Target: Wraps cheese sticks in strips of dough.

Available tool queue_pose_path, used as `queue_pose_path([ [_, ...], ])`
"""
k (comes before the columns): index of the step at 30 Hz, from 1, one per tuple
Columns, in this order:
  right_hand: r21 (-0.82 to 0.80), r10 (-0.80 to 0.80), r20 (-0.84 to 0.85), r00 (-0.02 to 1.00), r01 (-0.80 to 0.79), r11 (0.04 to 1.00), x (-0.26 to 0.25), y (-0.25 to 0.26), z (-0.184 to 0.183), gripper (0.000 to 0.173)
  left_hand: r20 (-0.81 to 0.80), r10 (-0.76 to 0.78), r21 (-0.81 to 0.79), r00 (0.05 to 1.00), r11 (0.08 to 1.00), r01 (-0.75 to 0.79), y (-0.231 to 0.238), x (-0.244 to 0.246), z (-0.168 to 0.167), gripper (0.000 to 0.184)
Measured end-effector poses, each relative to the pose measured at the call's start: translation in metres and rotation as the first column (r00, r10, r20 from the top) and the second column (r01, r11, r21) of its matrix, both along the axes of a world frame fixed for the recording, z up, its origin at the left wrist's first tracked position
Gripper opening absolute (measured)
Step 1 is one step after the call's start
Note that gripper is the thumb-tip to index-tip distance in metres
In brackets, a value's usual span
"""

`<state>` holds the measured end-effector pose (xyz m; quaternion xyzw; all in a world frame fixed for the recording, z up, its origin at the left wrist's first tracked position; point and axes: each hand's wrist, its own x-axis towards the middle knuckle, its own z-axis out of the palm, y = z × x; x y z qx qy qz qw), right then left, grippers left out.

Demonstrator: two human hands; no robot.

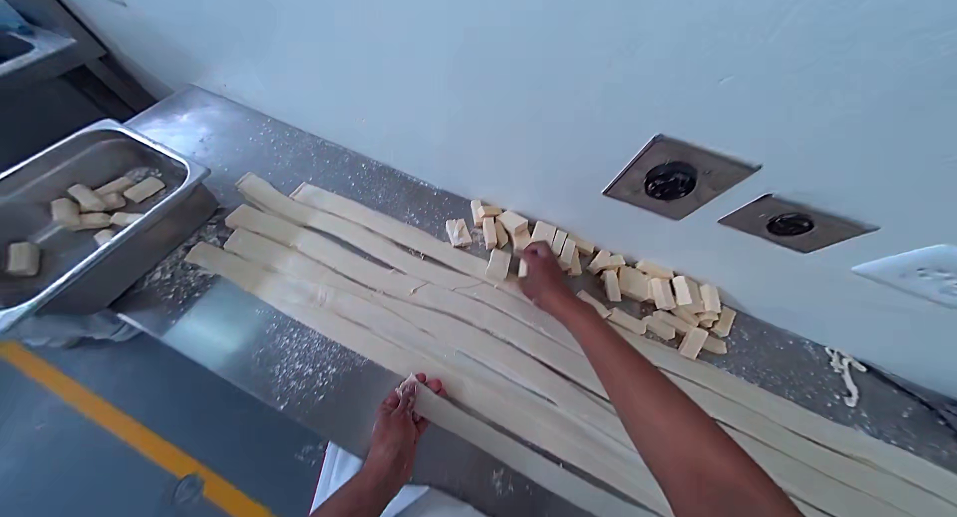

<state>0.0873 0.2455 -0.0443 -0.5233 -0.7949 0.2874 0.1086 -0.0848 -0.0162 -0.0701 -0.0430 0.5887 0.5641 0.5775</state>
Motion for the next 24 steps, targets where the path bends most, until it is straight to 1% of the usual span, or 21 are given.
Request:
queue_pose_path([
  [1,0.033,-0.038,-0.038,0.999,0.04,0.999,0.004,-0.009,0.003,0.054,0.002,0.008,0.002,1.0,1.0,-0.008,-0.001,0.001,-0.001,0.029],
  [3,0.043,-0.118,-0.129,0.985,0.124,0.991,0.008,-0.038,0.016,0.064,-0.003,0.021,0.002,1.0,1.0,-0.021,-0.002,0.001,0.0,0.034],
  [4,0.034,-0.124,-0.174,0.977,0.131,0.991,0.008,-0.061,0.022,0.068,-0.009,0.021,0.002,1.0,1.0,-0.021,-0.003,0.0,0.0,0.035],
  [5,0.019,-0.096,-0.21,0.973,0.102,0.995,0.009,-0.09,0.025,0.067,-0.018,0.019,0.007,1.0,1.0,-0.019,-0.004,-0.001,0.0,0.034],
  [6,-0.008,-0.054,-0.248,0.967,0.054,0.999,0.007,-0.122,0.024,0.062,-0.033,0.015,0.013,0.999,1.0,-0.015,-0.005,-0.003,0.0,0.032],
  [7,-0.044,-0.016,-0.292,0.956,0.003,0.999,0.002,-0.155,0.019,0.054,-0.052,0.011,0.017,0.999,1.0,-0.01,-0.006,-0.004,-0.001,0.03],
  [9,-0.165,0.009,-0.343,0.939,-0.07,0.984,-0.011,-0.208,0.006,0.036,-0.086,-0.007,0.024,0.996,1.0,0.009,-0.009,-0.007,-0.004,0.028],
  [11,-0.191,-0.001,-0.373,0.928,-0.076,0.979,-0.023,-0.237,-0.01,0.032,-0.12,-0.021,0.018,0.993,1.0,0.023,-0.011,-0.006,-0.007,0.028],
  [13,-0.15,0.018,-0.348,0.937,-0.074,0.986,-0.03,-0.246,-0.022,0.035,-0.151,-0.025,0.013,0.988,1.0,0.027,-0.012,-0.006,-0.009,0.028],
  [17,-0.094,0.064,-0.274,0.959,-0.093,0.991,-0.034,-0.251,-0.036,0.049,-0.243,-0.013,0.02,0.97,1.0,0.019,-0.009,-0.02,-0.01,0.028],
  [20,-0.131,0.051,-0.223,0.974,-0.082,0.988,-0.036,-0.251,-0.036,0.062,-0.333,0.025,0.06,0.943,0.998,-0.006,-0.004,-0.033,-0.001,0.026],
  [21,-0.159,0.048,-0.203,0.978,-0.081,0.984,-0.037,-0.25,-0.035,0.066,-0.386,0.015,0.094,0.922,0.995,0.024,-0.006,-0.031,0.001,0.023],
  [22,-0.19,0.047,-0.185,0.982,-0.083,0.978,-0.037,-0.248,-0.034,0.069,-0.464,-0.026,0.142,0.885,0.984,0.104,-0.011,-0.025,0.0,0.021],
  [23,-0.201,0.043,-0.179,0.983,-0.08,0.976,-0.037,-0.248,-0.033,0.071,-0.564,-0.077,0.2,0.822,0.953,0.227,-0.018,-0.016,-0.005,0.019],
  [24,-0.18,0.029,-0.193,0.981,-0.065,0.982,-0.036,-0.249,-0.037,0.073,-0.669,-0.127,0.23,0.733,0.902,0.366,-0.025,-0.004,-0.011,0.017],
])
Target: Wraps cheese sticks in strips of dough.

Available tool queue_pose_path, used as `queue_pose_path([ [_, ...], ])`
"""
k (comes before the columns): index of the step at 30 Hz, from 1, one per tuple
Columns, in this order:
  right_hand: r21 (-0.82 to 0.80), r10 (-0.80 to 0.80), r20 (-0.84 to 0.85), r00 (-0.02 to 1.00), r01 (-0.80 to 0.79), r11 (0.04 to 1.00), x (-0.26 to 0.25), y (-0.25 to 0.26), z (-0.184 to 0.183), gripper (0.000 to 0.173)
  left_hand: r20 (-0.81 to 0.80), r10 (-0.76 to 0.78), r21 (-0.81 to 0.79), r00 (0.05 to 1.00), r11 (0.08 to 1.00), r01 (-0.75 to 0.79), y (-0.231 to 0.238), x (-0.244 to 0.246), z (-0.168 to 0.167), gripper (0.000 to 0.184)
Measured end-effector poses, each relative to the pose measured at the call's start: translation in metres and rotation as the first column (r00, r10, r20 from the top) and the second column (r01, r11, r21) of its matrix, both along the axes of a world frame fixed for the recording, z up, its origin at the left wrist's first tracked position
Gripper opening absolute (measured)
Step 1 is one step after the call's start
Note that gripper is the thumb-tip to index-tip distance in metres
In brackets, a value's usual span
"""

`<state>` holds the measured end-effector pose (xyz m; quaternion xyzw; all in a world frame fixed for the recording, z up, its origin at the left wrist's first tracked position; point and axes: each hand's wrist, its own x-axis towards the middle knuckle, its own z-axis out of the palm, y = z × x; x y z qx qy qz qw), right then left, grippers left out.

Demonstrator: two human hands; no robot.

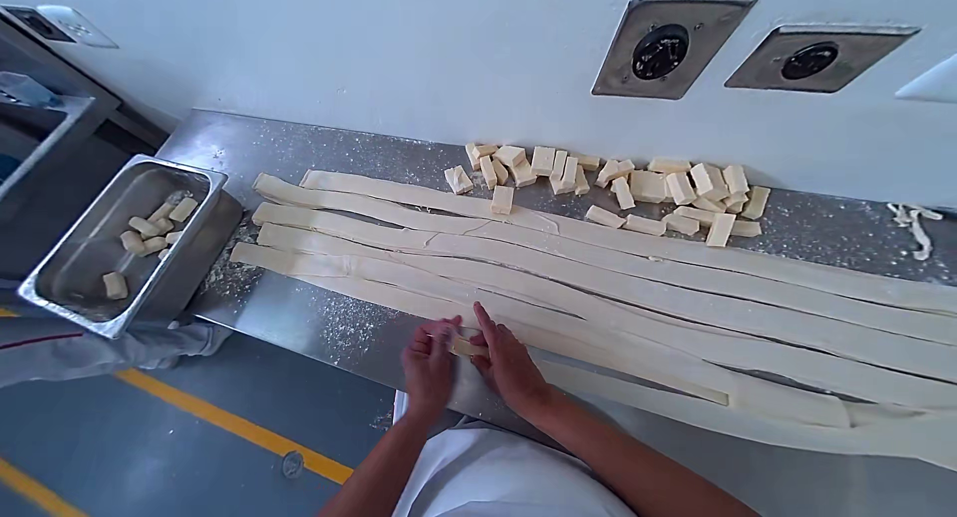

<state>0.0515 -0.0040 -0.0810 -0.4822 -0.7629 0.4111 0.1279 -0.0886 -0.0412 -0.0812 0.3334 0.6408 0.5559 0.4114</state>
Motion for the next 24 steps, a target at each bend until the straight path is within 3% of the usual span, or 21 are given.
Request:
queue_pose_path([
  [3,0.201,-0.11,-0.076,0.991,0.123,0.972,0.011,-0.014,-0.02,0.077,-0.399,-0.261,0.048,0.879,0.951,0.305,-0.016,0.032,-0.023,0.02],
  [6,0.273,-0.16,-0.067,0.985,0.173,0.946,0.038,-0.025,-0.02,0.079,-0.706,-0.278,0.011,0.651,0.915,0.403,-0.019,0.041,-0.041,0.037],
  [8,0.2,-0.173,-0.055,0.983,0.18,0.963,0.05,-0.029,-0.013,0.083,-0.742,-0.264,0.007,0.616,0.916,0.401,-0.016,0.041,-0.043,0.031],
  [11,0.098,-0.109,-0.118,0.987,0.121,0.988,0.044,-0.015,-0.009,0.068,-0.716,-0.178,0.099,0.675,0.931,0.351,-0.009,0.033,-0.04,0.02],
  [13,-0.089,0.028,-0.175,0.984,-0.044,0.995,0.03,0.006,0.001,0.058,-0.63,-0.119,0.188,0.767,0.936,0.299,-0.009,0.019,-0.022,0.018],
  [16,-0.426,0.17,-0.161,0.972,-0.224,0.877,0.009,0.038,0.012,0.038,-0.574,-0.05,0.219,0.818,0.953,0.211,-0.013,-0.013,0.002,0.03],
  [19,-0.475,0.273,0.015,0.962,-0.234,0.848,0.013,0.057,0.028,0.034,-0.694,-0.057,0.094,0.718,0.981,0.168,-0.012,-0.049,-0.009,0.024],
  [24,-0.522,0.363,0.164,0.917,-0.232,0.821,0.065,0.053,0.041,0.042,-0.812,-0.307,-0.111,0.496,0.916,0.386,-0.031,-0.074,-0.012,0.022],
])
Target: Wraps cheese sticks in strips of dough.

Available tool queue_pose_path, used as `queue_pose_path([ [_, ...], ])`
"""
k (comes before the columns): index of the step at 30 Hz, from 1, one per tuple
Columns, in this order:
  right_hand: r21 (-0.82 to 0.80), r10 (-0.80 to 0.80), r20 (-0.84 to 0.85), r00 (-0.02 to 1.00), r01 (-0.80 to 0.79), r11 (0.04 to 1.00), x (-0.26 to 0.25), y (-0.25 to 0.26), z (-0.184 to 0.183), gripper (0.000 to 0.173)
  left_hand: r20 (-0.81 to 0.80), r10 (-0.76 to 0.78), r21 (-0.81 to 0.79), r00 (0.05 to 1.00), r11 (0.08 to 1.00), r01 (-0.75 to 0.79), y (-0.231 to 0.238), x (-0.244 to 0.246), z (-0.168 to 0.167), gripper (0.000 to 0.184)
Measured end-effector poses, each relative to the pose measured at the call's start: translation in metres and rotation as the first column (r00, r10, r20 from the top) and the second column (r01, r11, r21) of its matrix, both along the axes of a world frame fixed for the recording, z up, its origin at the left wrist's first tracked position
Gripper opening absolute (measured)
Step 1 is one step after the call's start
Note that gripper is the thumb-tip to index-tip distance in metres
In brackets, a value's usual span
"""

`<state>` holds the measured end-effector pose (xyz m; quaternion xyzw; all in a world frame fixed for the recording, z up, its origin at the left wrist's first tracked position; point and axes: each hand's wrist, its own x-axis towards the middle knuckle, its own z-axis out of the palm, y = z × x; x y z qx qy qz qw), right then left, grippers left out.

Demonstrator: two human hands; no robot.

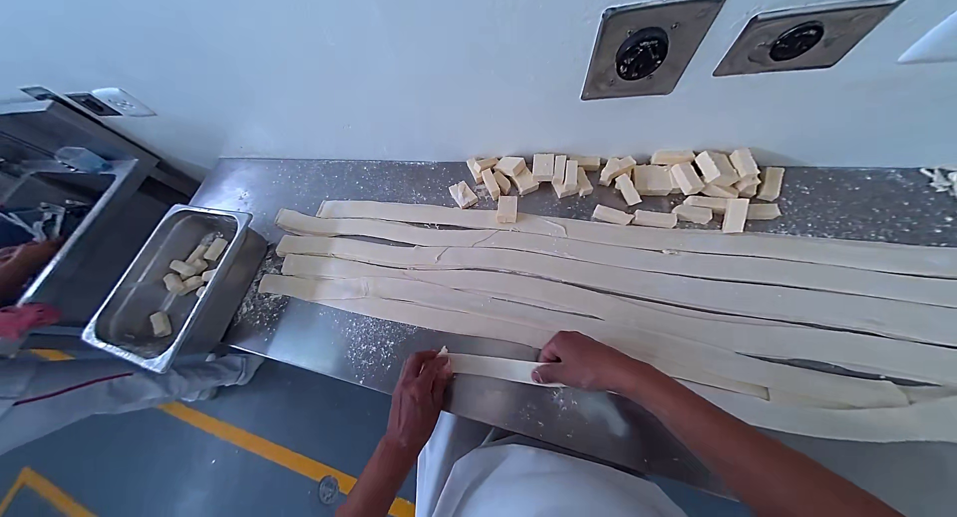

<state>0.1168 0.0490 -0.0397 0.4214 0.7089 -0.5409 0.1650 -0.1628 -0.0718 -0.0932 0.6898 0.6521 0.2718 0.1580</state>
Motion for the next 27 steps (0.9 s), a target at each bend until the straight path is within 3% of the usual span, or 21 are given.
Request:
queue_pose_path([
  [4,-0.068,-0.016,-0.099,0.995,0.009,0.998,0.019,-0.036,0.002,0.042,0.015,0.003,0.033,1.0,0.999,-0.003,0.001,-0.005,-0.003,0.024],
  [7,-0.147,-0.109,-0.245,0.964,0.074,0.986,0.02,-0.059,-0.006,0.038,0.046,0.036,0.062,0.998,0.997,-0.039,0.0,0.002,-0.02,0.043],
  [10,-0.204,-0.182,-0.301,0.936,0.123,0.971,0.019,-0.076,-0.014,0.037,0.07,0.038,0.119,0.997,0.992,-0.046,-0.001,0.013,-0.029,0.034],
  [14,-0.08,-0.106,-0.335,0.936,0.084,0.993,0.018,-0.089,-0.013,0.039,0.045,0.095,0.161,0.994,0.982,-0.101,0.009,0.018,-0.029,0.026],
  [19,0.085,-0.001,-0.302,0.953,0.028,0.996,0.02,-0.086,-0.002,0.039,0.009,-0.082,0.039,0.997,0.996,0.082,0.0,0.024,-0.015,0.034],
  [23,0.088,0.096,-0.341,0.935,-0.07,0.994,0.019,-0.084,-0.006,0.037,0.033,-0.083,0.095,0.996,0.992,0.08,0.002,0.024,-0.019,0.029],
  [27,0.196,0.197,-0.465,0.863,-0.117,0.974,0.02,-0.084,-0.004,0.032,0.02,-0.076,0.195,0.997,0.978,0.07,0.003,0.037,-0.024,0.021],
])
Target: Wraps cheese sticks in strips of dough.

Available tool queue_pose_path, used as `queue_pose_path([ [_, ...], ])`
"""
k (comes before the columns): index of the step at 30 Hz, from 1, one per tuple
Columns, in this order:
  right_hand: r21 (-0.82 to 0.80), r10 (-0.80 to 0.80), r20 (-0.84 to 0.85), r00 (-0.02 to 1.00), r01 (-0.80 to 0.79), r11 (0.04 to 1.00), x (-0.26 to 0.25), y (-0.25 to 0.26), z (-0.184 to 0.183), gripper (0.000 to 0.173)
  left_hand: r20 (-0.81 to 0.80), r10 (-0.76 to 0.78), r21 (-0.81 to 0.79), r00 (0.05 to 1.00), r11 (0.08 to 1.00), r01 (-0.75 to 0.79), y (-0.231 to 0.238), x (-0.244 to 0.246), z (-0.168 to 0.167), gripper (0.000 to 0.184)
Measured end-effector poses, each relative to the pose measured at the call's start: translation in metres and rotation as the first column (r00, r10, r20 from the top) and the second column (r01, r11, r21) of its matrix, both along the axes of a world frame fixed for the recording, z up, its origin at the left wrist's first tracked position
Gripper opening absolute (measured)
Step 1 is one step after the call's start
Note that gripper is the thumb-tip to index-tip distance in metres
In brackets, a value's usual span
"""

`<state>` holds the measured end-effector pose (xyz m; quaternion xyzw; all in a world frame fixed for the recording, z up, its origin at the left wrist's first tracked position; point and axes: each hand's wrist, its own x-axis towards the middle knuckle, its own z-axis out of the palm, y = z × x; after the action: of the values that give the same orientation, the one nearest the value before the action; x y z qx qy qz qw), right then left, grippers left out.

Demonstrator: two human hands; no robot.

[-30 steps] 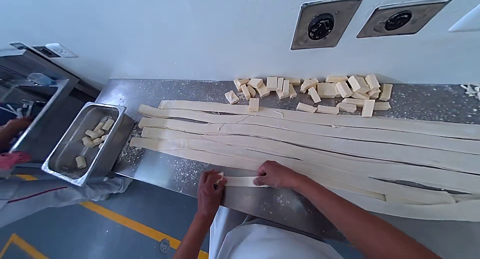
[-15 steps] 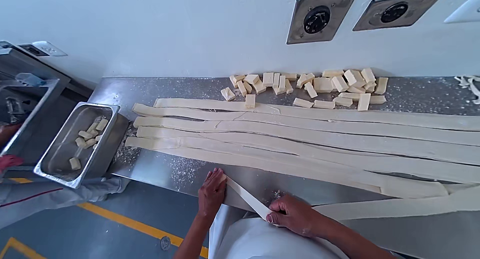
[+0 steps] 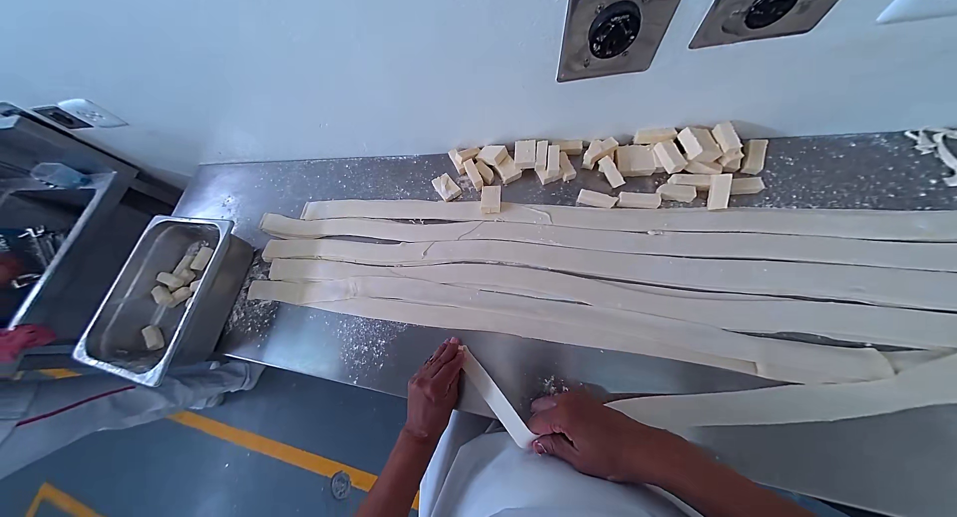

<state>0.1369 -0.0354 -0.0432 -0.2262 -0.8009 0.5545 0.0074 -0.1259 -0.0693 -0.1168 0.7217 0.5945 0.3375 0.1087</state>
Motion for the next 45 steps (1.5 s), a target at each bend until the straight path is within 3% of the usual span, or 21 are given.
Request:
queue_pose_path([
  [4,-0.019,0.034,-0.017,0.999,-0.034,0.999,0.001,0.002,0.0,0.032,-0.11,-0.081,-0.024,0.991,0.997,0.078,-0.014,0.021,0.002,0.026],
  [6,-0.061,0.082,0.028,0.996,-0.08,0.995,-0.001,0.005,-0.002,0.033,-0.042,-0.117,-0.076,0.992,0.991,0.113,-0.015,0.019,0.009,0.028],
  [9,-0.116,0.133,0.063,0.989,-0.125,0.985,-0.008,0.006,-0.006,0.033,0.107,-0.032,-0.158,0.994,0.986,0.048,0.002,0.001,0.019,0.023],
  [11,-0.121,0.145,0.068,0.987,-0.136,0.983,-0.01,0.006,-0.007,0.033,0.093,-0.029,-0.176,0.995,0.983,0.045,0.007,-0.006,0.013,0.034],
  [15,-0.108,0.167,0.05,0.985,-0.161,0.981,-0.013,0.004,-0.012,0.032,-0.003,-0.113,-0.117,0.994,0.987,0.112,0.001,0.005,-0.004,0.04],
  [19,-0.076,0.183,0.073,0.98,-0.177,0.981,-0.02,0.001,-0.017,0.033,-0.049,0.026,-0.047,0.998,0.998,-0.028,0.009,0.026,-0.004,0.029],
  [24,-0.077,0.101,0.038,0.994,-0.098,0.992,-0.02,-0.002,-0.021,0.034,-0.039,-0.123,-0.124,0.992,0.985,0.118,-0.003,0.037,0.003,0.032],
  [30,-0.106,0.037,-0.03,0.999,-0.04,0.994,-0.018,-0.007,-0.027,0.033,0.016,-0.132,-0.081,0.991,0.988,0.133,0.002,0.033,-0.003,0.035],
  [34,-0.16,-0.063,0.022,0.998,0.066,0.985,-0.019,-0.01,-0.03,0.033,-0.004,-0.095,-0.029,0.995,0.995,0.095,0.006,0.041,-0.004,0.024],
  [38,-0.223,-0.16,0.082,0.984,0.175,0.959,-0.015,-0.012,-0.029,0.035,0.038,-0.243,-0.083,0.969,0.966,0.245,-0.001,0.037,0.003,0.029],
  [41,-0.284,-0.16,0.089,0.983,0.179,0.942,-0.015,-0.014,-0.03,0.034,0.094,-0.167,-0.11,0.982,0.978,0.177,0.001,0.036,0.002,0.03],
  [43,-0.31,-0.169,0.095,0.981,0.191,0.931,-0.016,-0.014,-0.031,0.034,0.083,-0.149,-0.109,0.985,0.981,0.158,0.002,0.041,-0.004,0.044],
  [45,-0.349,-0.2,0.126,0.972,0.232,0.908,-0.016,-0.014,-0.031,0.033,0.086,-0.145,-0.103,0.986,0.983,0.153,0.005,0.047,-0.004,0.035],
])
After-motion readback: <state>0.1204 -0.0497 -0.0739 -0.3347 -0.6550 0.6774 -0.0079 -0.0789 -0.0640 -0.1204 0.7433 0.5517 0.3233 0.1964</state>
